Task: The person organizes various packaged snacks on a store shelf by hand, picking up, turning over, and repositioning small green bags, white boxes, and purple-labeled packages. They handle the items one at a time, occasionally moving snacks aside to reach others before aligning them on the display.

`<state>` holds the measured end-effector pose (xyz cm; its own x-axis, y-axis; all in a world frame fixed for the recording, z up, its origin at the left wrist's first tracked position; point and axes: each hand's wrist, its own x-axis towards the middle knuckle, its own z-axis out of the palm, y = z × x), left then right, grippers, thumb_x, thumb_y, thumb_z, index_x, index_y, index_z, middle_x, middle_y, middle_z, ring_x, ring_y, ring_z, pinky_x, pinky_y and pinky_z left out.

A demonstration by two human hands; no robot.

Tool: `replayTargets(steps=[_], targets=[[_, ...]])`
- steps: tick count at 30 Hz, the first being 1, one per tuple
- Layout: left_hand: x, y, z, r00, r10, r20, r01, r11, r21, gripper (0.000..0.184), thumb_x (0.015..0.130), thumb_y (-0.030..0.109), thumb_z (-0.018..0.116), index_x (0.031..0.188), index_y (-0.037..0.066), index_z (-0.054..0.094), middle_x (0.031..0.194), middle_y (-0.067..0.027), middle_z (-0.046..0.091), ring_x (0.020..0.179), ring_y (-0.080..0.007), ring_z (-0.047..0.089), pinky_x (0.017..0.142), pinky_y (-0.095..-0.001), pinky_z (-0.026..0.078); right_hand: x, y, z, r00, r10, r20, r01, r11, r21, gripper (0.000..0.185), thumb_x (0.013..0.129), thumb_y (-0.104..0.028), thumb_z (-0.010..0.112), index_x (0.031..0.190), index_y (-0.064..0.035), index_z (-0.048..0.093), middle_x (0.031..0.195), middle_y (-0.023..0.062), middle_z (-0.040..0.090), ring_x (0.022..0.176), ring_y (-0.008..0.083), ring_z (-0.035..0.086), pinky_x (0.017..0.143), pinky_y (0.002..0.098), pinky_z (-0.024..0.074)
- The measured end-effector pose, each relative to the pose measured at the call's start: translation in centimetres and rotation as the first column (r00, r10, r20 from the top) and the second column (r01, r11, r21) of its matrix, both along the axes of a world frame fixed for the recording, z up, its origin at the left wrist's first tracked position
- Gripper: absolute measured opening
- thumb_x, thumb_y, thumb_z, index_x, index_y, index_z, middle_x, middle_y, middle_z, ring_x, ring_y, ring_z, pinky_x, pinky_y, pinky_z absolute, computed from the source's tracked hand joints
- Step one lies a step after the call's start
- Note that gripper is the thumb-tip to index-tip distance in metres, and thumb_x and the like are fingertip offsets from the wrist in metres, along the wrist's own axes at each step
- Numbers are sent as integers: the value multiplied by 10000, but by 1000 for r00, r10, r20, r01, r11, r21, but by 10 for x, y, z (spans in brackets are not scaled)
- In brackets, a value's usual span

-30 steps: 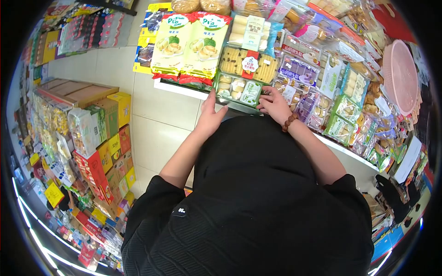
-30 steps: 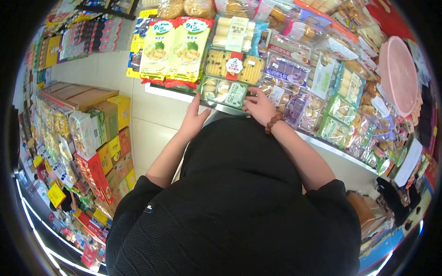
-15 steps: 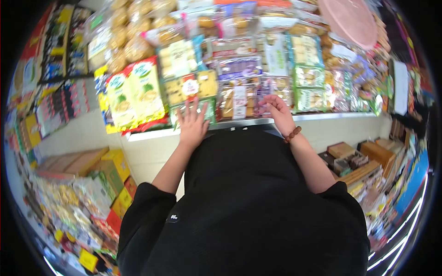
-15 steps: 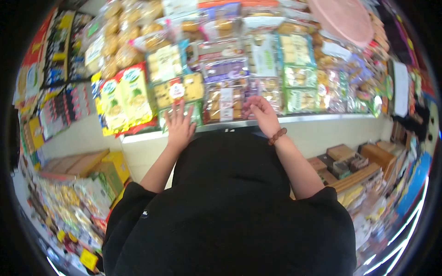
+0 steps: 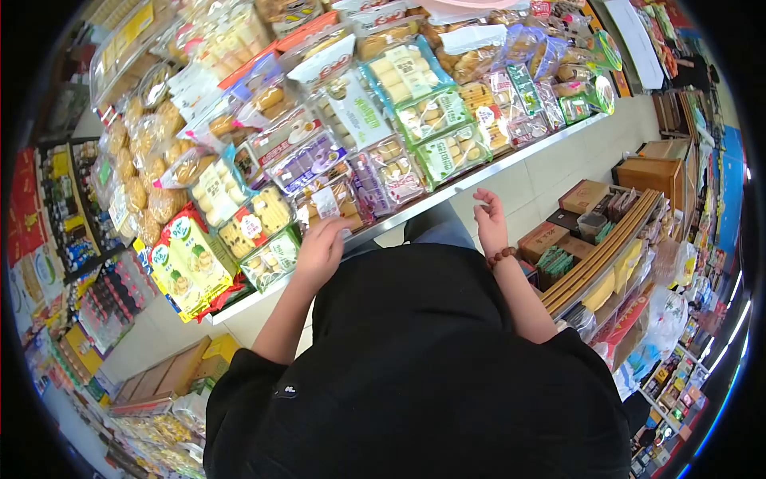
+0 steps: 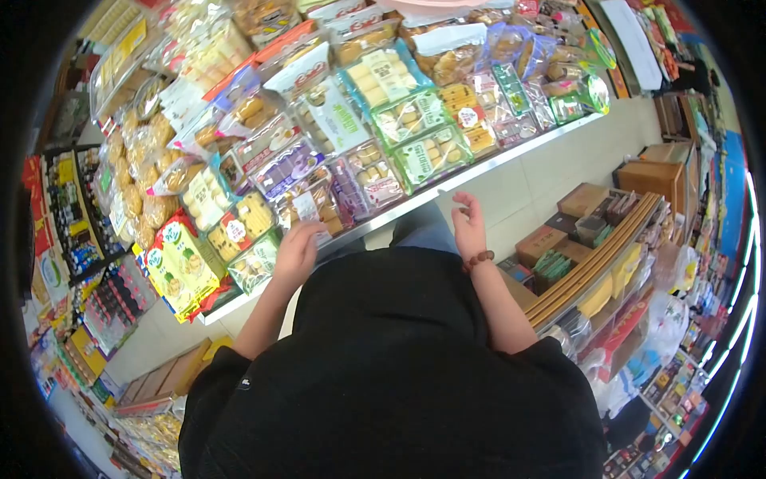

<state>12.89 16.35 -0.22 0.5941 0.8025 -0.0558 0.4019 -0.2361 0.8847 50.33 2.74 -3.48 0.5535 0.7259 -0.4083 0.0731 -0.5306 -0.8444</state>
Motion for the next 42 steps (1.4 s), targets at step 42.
replayTargets(steps=[42], targets=[[211, 5, -35, -6, 994, 111, -369, 101, -924, 398, 1022, 191, 644, 1356, 41, 488, 1243, -107, 618, 1224, -287, 592, 1151, -500, 436, 248, 150, -42, 397, 585, 708, -804, 594, -40, 423, 860, -94, 643, 1281, -99, 610, 1324, 133, 598, 1264, 345, 531, 1107, 493, 364]])
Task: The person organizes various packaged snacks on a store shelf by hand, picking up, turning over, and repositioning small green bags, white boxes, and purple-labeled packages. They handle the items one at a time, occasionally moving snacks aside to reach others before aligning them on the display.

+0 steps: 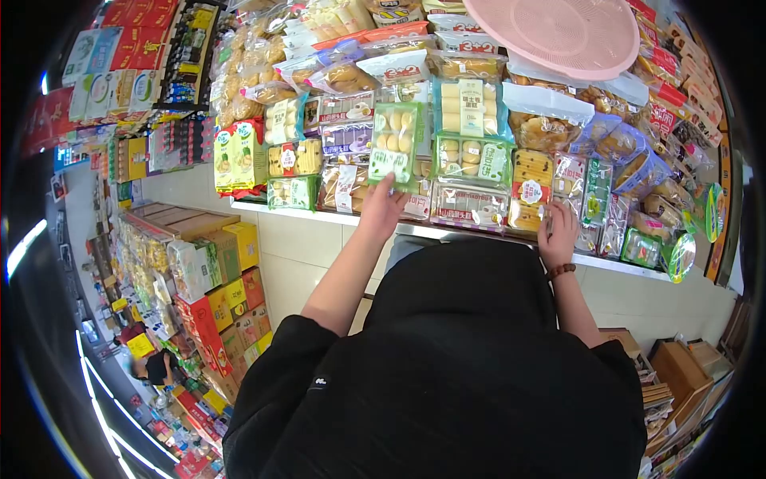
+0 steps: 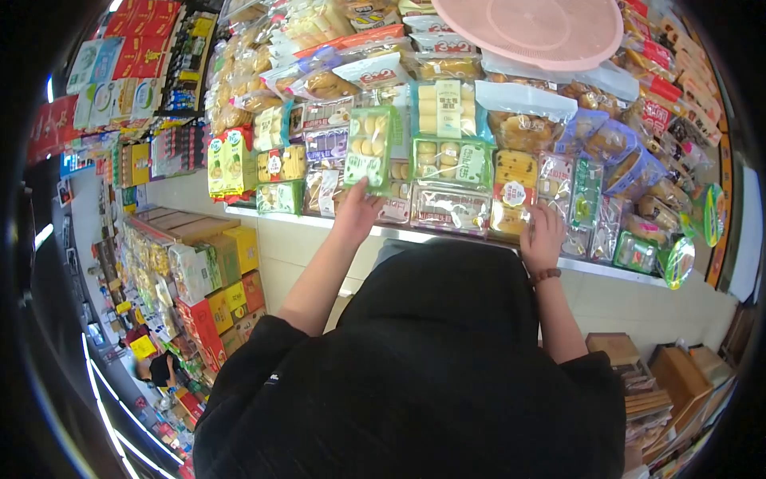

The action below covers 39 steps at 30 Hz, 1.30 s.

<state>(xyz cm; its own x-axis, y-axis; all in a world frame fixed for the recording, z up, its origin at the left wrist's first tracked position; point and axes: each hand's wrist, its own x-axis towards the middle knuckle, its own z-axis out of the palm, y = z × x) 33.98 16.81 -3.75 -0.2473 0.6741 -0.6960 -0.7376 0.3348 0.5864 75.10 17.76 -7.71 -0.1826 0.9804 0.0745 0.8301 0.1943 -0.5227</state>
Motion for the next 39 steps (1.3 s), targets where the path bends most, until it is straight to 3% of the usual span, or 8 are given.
replayTargets(steps=[6, 9, 10, 15, 19, 35, 38, 39], targets=[[18, 76, -37, 961, -62, -270, 33, 994, -109, 574, 1006, 273, 684, 1438, -5, 428, 1245, -133, 609, 1089, -269, 656, 923, -421, 582, 5, -7, -15, 994, -10, 111, 1, 996, 87, 493, 819, -128, 654, 1306, -111, 576, 1382, 135, 556, 1271, 378, 511, 1097, 548, 344], [20, 93, -12, 712, -416, -566, 240, 901, -361, 722, 964, 348, 737, 1478, -26, 394, 1256, -161, 619, 958, -235, 695, 728, -358, 600, 6, -5, -16, 992, -17, 127, 7, 997, 82, 478, 822, -130, 648, 1293, -94, 575, 1372, 134, 561, 1255, 376, 519, 1085, 539, 360], [11, 95, -24, 640, -434, -634, 312, 901, -302, 808, 925, 335, 785, 1485, -61, 358, 1120, -195, 687, 761, -228, 705, 653, -367, 595, 6, -6, -16, 991, -19, 130, 8, 997, 83, 473, 823, -131, 646, 1290, -94, 575, 1368, 133, 563, 1250, 375, 521, 1077, 534, 366], [-3, 92, -35, 345, -512, -787, 292, 855, -428, 768, 942, 286, 760, 1497, -49, 348, 1072, -163, 683, 756, -183, 679, 559, -312, 566, 7, -8, -20, 993, -37, 108, 28, 995, 91, 450, 827, -134, 637, 1271, -93, 579, 1357, 128, 570, 1233, 379, 525, 1059, 526, 386], [0, 80, -34, 555, -429, -713, 260, 903, -341, 710, 971, 216, 717, 1518, -19, 331, 1000, -137, 670, 737, -178, 665, 550, -308, 560, 7, -9, -17, 996, -49, 73, 44, 997, 64, 437, 830, -130, 636, 1262, -91, 581, 1339, 128, 578, 1217, 381, 534, 1043, 531, 401], [2, 71, -24, 705, -302, -641, 213, 953, -214, 730, 999, 106, 627, 1592, 24, 210, 948, -66, 624, 682, -99, 548, 592, -250, 485, 6, -8, -8, 997, -59, 42, 57, 997, 49, 486, 767, -105, 669, 1242, -87, 571, 1292, 141, 573, 1196, 384, 541, 1005, 521, 408], [8, 51, -23, 399, -336, -853, 486, 866, -114, 604, 1013, 67, 598, 1555, 37, 333, 936, -6, 574, 786, -60, 521, 690, -219, 463, 9, -11, -15, 996, -90, 21, 89, 995, 36, 494, 770, -144, 689, 1247, -92, 570, 1323, 145, 556, 1230, 387, 519, 1056, 525, 386], [16, 50, -20, 433, -395, -810, 563, 820, -98, 546, 1017, 56, 591, 1523, 42, 388, 930, 7, 557, 797, -52, 513, 702, -214, 452, 9, -12, -16, 993, -119, 23, 118, 992, 53, 497, 776, -149, 690, 1254, -89, 567, 1327, 147, 555, 1238, 390, 514, 1069, 528, 377]])
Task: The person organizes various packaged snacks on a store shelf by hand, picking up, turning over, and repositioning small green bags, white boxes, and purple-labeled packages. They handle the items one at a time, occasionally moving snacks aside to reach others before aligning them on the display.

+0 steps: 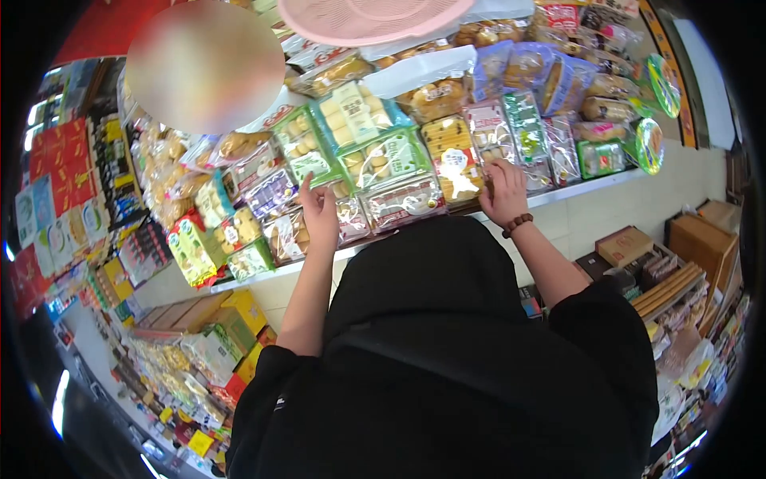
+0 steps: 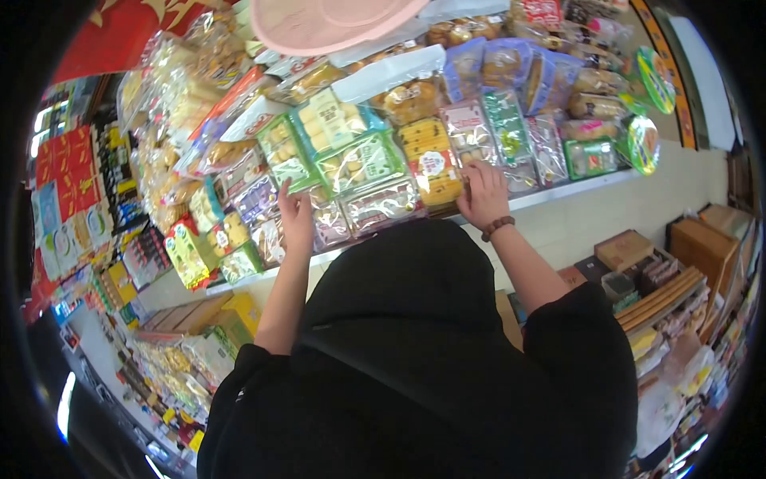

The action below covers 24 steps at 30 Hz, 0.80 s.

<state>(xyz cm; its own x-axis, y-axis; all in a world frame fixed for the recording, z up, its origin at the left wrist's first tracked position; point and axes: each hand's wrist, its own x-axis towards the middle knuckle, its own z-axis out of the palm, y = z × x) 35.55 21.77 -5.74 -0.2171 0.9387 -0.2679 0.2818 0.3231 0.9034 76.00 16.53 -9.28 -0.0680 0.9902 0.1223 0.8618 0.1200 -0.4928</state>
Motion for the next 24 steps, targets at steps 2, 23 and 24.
replayTargets(steps=[2, 23, 24], targets=[[13, 0, 7, 977, -150, 153, 159, 986, -42, 443, 1024, 34, 577, 1459, 52, 497, 917, 35, 523, 819, -37, 496, 726, -204, 431, 1, 0, -2, 999, -48, 5, 48, 998, 39, 504, 786, -158, 692, 1267, -81, 562, 1335, 153, 555, 1254, 394, 505, 1095, 534, 360], [-1, -12, 32, 923, -353, 156, 373, 919, -130, 293, 1033, 63, 598, 1323, 71, 641, 1041, 2, 600, 834, -77, 524, 764, -237, 463, 64, 86, 7, 894, -354, 275, 411, 892, -187, 663, 820, -301, 792, 1380, -42, 547, 1476, 204, 469, 1317, 405, 490, 1093, 492, 444], [-4, -16, 32, 927, -342, 157, 365, 919, -152, 295, 1035, 61, 595, 1327, 68, 638, 1044, 3, 600, 837, -76, 524, 768, -237, 462, 64, 85, 11, 899, -335, 280, 396, 897, -197, 653, 824, -308, 790, 1372, -42, 555, 1471, 205, 476, 1308, 408, 499, 1090, 490, 447]])
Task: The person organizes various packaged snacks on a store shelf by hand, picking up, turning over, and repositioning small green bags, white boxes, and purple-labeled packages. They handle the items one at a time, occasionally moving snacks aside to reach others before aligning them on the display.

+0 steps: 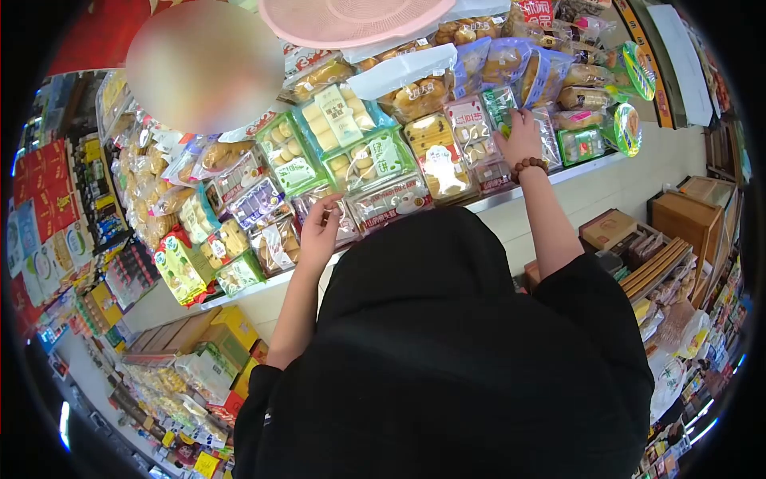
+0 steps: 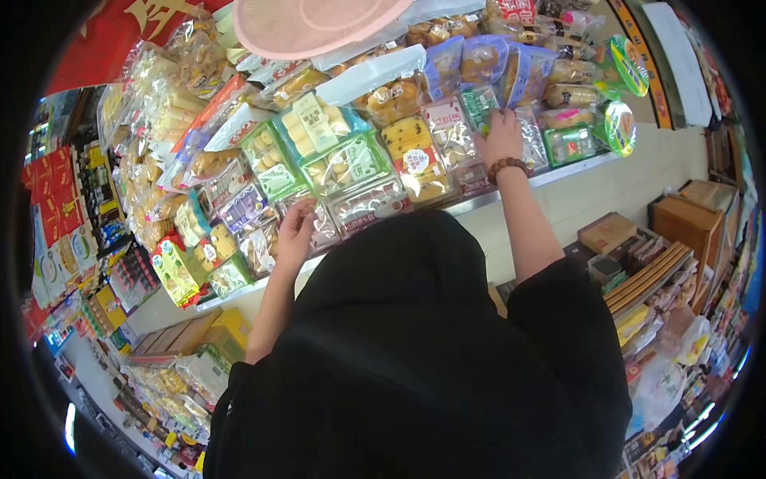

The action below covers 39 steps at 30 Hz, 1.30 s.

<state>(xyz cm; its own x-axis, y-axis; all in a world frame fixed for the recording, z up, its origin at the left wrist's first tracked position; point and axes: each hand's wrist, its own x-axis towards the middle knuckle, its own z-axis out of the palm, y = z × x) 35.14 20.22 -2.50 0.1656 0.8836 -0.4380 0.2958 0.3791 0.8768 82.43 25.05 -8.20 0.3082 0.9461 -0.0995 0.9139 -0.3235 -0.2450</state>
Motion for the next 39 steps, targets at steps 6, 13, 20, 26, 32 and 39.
replayTargets(steps=[6, 13, 20, 26, 32, 39], targets=[[8, -6, 7, 999, -22, -33, 20, 998, -63, 315, 1039, 53, 582, 1351, 56, 622, 1031, 4, 597, 840, -73, 519, 784, -237, 458, 18, 43, 6, 998, 52, -37, -54, 996, -71, 716, 833, -419, 789, 1372, -27, 529, 1343, 202, 619, 1258, 401, 573, 1069, 487, 470], [52, 4, 15, 988, -144, -55, 143, 990, -13, 329, 1038, 52, 576, 1365, 60, 611, 1043, -6, 609, 805, -79, 535, 713, -246, 500, 15, 62, -4, 996, -31, -80, 23, 994, -105, 898, 781, -453, 827, 1436, 12, 426, 1285, 249, 667, 1187, 438, 640, 1009, 489, 520], [64, -6, 18, 989, -119, -84, 115, 992, -44, 337, 1035, 45, 571, 1365, 87, 619, 1051, -6, 616, 848, -80, 545, 708, -248, 511, 7, 38, 42, 972, -72, -223, 109, 982, 155, 851, 777, -374, 835, 1424, 13, 441, 1264, 240, 668, 1174, 417, 645, 997, 475, 519], [61, -16, 9, 998, -48, -40, 43, 993, -109, 322, 1034, 37, 570, 1350, 68, 621, 1034, -2, 611, 890, -89, 547, 846, -256, 475, 39, 10, 92, 812, 21, -584, 304, 838, 453, 799, 840, -271, 824, 1467, 10, 416, 1344, 223, 604, 1215, 374, 609, 1047, 458, 480], [74, -16, 8, 999, -47, -18, 45, 992, -114, 312, 1035, 39, 567, 1341, 65, 619, 1027, -1, 610, 881, -87, 543, 850, -248, 471, 54, 25, 98, 859, 25, -511, 159, 936, 314, 826, 841, -318, 838, 1475, 29, 436, 1416, 246, 542, 1313, 345, 532, 1104, 434, 439], [77, -14, 16, 990, -96, -100, 83, 989, -120, 323, 1029, 31, 565, 1345, 71, 620, 1035, 0, 625, 871, -84, 545, 835, -251, 474, 10, 43, 4, 977, 80, -198, -33, 972, 231, 684, 853, -300, 803, 1403, -4, 524, 1345, 237, 570, 1210, 428, 570, 1032, 486, 496]])
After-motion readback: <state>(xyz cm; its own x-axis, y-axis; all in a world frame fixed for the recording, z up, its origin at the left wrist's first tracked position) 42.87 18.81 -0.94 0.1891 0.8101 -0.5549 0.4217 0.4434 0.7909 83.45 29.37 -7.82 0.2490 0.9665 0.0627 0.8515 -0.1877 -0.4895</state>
